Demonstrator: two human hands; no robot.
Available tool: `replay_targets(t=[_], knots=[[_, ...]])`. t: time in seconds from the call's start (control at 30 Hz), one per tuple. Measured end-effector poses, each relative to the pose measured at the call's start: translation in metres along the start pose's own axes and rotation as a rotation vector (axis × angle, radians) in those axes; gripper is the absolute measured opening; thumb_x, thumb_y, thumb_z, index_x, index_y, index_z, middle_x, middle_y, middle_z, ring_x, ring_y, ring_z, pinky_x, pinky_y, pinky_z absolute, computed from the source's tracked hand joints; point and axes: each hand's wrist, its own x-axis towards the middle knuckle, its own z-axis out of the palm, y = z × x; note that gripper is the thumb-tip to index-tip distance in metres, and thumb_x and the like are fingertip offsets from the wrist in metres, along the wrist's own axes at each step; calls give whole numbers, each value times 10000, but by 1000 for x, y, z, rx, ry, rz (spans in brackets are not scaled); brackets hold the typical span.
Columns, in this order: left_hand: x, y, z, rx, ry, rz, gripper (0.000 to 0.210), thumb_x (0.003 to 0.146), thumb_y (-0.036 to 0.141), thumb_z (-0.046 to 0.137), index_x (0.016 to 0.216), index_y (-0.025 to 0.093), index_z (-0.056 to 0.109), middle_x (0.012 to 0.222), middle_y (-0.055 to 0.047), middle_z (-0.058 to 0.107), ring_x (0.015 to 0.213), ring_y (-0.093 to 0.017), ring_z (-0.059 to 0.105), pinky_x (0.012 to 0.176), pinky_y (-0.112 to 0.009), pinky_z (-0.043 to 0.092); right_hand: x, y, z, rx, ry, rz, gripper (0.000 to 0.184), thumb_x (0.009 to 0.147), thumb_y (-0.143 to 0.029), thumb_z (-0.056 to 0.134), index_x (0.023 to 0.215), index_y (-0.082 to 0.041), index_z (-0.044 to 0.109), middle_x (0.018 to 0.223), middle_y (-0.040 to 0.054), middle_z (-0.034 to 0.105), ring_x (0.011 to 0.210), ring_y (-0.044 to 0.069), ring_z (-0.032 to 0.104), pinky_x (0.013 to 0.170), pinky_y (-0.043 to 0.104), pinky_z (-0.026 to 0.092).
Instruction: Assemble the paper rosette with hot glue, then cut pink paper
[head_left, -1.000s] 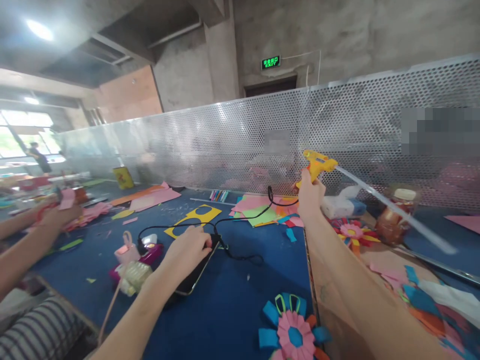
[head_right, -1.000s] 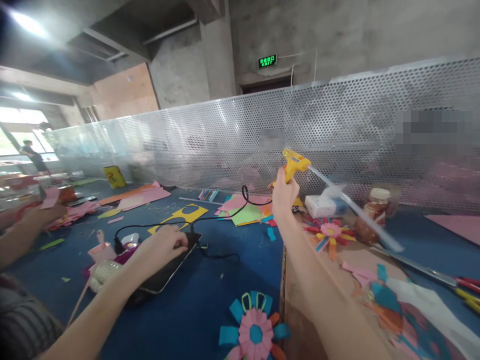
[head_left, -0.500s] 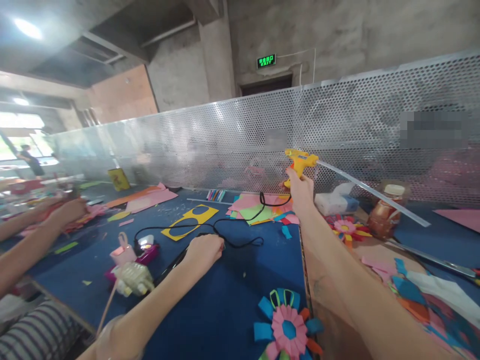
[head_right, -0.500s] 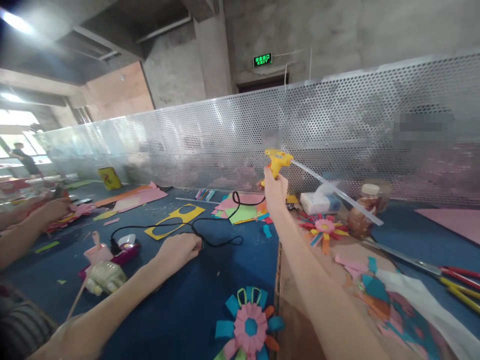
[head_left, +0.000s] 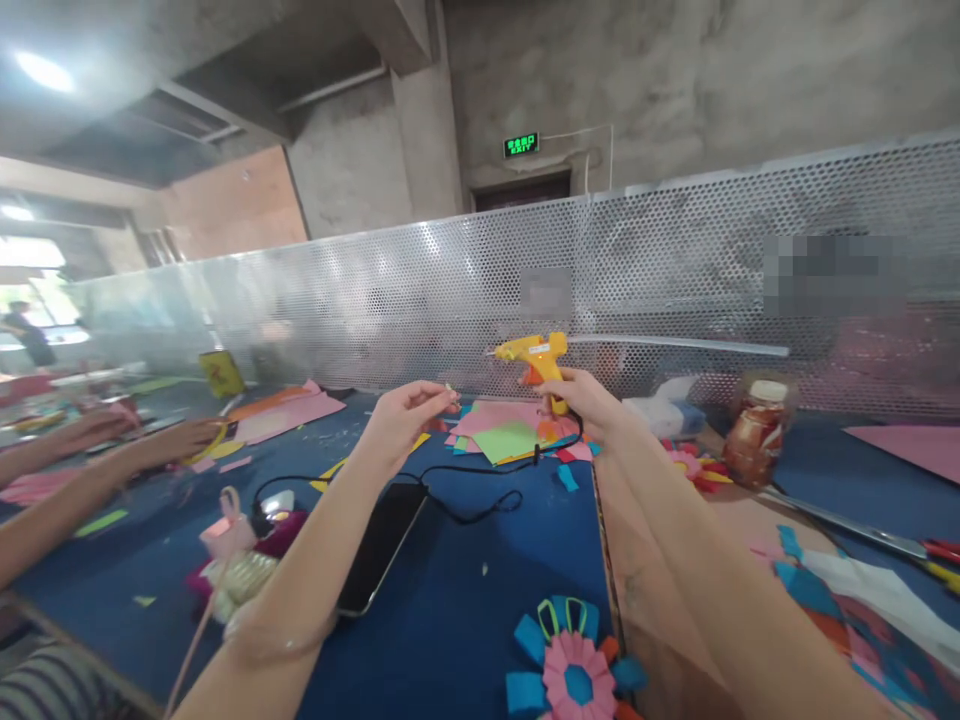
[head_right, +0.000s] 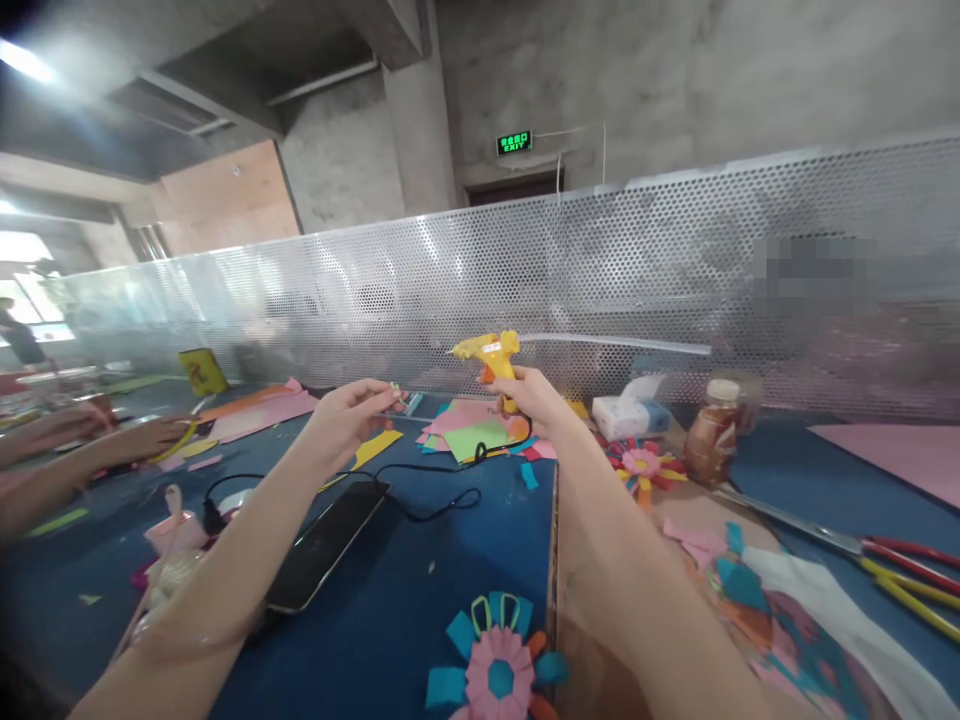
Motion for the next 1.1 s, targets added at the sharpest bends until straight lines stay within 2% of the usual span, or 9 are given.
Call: replay_targets(t=[0.1,0.17,0.37,0.53,0.7,0.8,0.9,1.1], knots=[[9,-13,5,-94,40,-8,246,633,315,691,774,136,599,822,-59,649,741,-148,595,563,-231,455,-7,-3,-11,-24,-215,30,228,638,-174,588,860,-143,631,418,-38,512,366,74,437,365,166,344],[12,-21,3,-123,69,-15,274,628,331,694,779,136,575,875,-73,652,759,-160,600,554,-235,456,-11,-5,-16,-41,-283,37,222,649,-200,606,865,-152,626,437,-46,511,365,65,412,358,163,331],[9,-41,-6,-35,69,48,240,629,332,686,744,139,601,1017,-61,592,782,-121,536,628,-224,429,-18,-14,-18,-218,-283,36,144,660,-288,647,676,-156,594,458,-43,528,351,62,417,342,173,329],[4,-44,-6,-118,-34,100,178,652,310,670,708,162,588,824,-10,546,763,-109,484,654,-211,386,-20,-16,-15,-356,-375,95,189,646,-311,668,720,-138,648,547,-6,587,353,52,398,328,175,300],[1,-50,-8,-254,-184,117,159,678,300,672,698,175,576,739,11,510,702,-90,439,639,-199,353,-22,-20,-17,-440,-374,103,216,665,-363,659,712,-152,654,413,-50,485,326,55,374,316,170,243],[0,-52,-9,-261,-263,114,158,678,290,680,679,179,567,689,25,471,680,-88,420,641,-203,343,-24,-24,-18,-519,-430,123,236,686,-385,640,684,-150,643,375,-56,454,307,52,359,322,170,243],[-3,-51,-7,-224,-288,108,217,658,323,695,636,172,541,656,30,427,655,-91,398,622,-210,338,-24,-25,-18,-554,-477,122,257,703,-388,623,609,-151,602,364,-52,448,303,47,344,330,173,249],[-7,-49,-4,-197,-340,44,212,637,332,711,649,162,584,629,33,439,559,-68,341,502,-201,267,-24,-23,-17,-482,-426,162,230,676,-306,636,526,-166,534,357,-53,435,306,48,336,318,172,250]])
